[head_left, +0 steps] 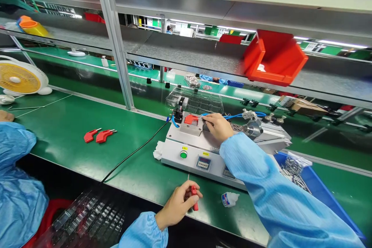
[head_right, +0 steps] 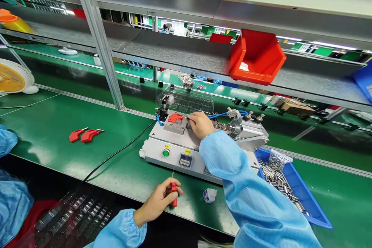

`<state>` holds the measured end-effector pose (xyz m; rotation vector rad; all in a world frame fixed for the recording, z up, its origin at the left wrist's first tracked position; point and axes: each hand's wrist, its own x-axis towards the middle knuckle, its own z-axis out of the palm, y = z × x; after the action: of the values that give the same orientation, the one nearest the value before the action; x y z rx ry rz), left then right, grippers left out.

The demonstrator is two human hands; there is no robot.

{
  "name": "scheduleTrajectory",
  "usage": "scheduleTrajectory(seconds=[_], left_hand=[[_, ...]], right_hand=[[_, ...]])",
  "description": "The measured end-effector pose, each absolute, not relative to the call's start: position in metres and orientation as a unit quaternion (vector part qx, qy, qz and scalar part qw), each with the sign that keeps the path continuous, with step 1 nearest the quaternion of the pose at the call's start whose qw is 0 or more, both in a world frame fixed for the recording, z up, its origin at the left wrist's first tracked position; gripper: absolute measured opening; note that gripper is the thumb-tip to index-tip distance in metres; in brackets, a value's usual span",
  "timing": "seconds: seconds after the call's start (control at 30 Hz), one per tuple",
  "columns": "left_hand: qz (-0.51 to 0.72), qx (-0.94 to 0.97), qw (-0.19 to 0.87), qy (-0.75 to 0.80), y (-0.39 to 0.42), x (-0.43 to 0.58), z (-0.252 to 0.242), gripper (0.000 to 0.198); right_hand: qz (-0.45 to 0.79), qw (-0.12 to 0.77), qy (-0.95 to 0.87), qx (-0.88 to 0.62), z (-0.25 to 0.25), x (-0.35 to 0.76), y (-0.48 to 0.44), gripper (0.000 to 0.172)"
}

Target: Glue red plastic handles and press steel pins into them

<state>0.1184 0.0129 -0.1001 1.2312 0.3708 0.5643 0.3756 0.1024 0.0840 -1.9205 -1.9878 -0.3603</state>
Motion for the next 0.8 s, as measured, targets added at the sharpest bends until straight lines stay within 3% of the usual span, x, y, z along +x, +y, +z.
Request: scheduleTrajectory(seconds=[0.27,0.8], left_hand=[[0.252,0.577,0.757,0.175,0.012,0.119,-0.102,0.048],[0.242,0.587,0.751,0.179,0.012,0.117,-0.1,0.044]], right_hand=[[-0.126,0.147,-0.671,-0.716,0.092,0.369,0.109,0.028],[-0.152,0.102,-0.678,-0.712,0.1,0.363,0.105,0.028]])
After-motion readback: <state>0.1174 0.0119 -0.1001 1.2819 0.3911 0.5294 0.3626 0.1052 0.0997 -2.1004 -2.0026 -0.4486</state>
